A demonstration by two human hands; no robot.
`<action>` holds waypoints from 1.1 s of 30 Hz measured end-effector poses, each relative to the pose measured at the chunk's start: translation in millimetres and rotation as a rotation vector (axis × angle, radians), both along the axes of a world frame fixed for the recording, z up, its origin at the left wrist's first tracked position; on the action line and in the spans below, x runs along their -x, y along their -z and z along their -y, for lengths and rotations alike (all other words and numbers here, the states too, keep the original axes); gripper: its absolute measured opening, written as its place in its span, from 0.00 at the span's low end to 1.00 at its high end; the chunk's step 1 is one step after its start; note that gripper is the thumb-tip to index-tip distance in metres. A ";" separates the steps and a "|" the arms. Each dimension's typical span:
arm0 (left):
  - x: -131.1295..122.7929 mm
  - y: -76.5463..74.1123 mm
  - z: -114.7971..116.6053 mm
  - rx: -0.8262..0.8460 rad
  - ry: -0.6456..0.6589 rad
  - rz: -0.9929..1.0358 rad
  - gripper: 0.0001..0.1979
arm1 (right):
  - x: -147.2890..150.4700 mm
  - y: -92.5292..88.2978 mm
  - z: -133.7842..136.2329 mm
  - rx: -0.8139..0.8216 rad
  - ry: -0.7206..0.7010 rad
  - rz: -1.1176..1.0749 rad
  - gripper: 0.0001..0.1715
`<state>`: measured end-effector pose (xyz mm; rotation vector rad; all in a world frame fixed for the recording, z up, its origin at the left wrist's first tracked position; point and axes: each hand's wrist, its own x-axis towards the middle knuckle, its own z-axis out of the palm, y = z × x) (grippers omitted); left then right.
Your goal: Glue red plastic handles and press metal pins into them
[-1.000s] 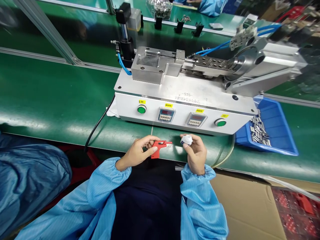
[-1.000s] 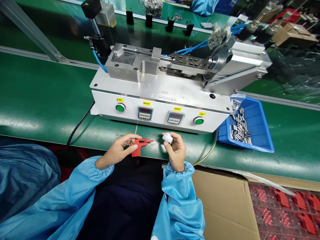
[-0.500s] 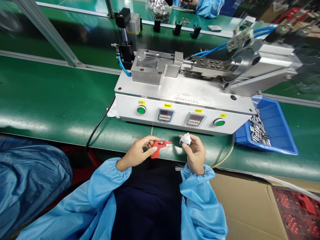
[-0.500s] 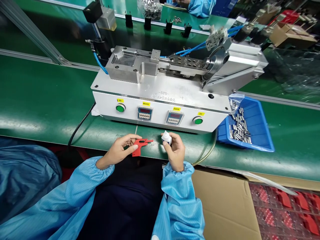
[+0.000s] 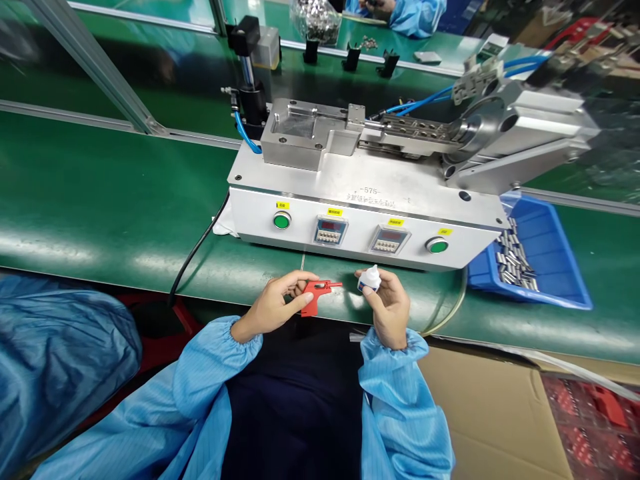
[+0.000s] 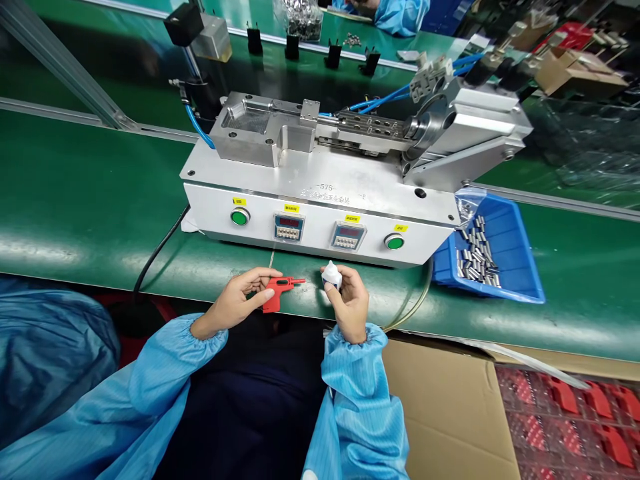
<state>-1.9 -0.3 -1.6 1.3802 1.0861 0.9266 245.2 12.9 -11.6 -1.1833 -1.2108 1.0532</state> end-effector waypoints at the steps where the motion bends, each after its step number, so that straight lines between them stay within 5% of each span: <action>1: 0.1 0.6 0.0 0.003 -0.001 0.007 0.16 | 0.1 0.7 0.0 0.002 0.000 -0.009 0.19; 7: 1.0 4.1 -0.2 0.015 -0.019 0.044 0.22 | -0.4 3.2 -0.6 0.007 0.005 -0.034 0.20; 33: 0.6 3.3 0.0 -0.001 -0.024 0.082 0.18 | 0.4 0.9 -0.7 0.033 0.008 -0.030 0.24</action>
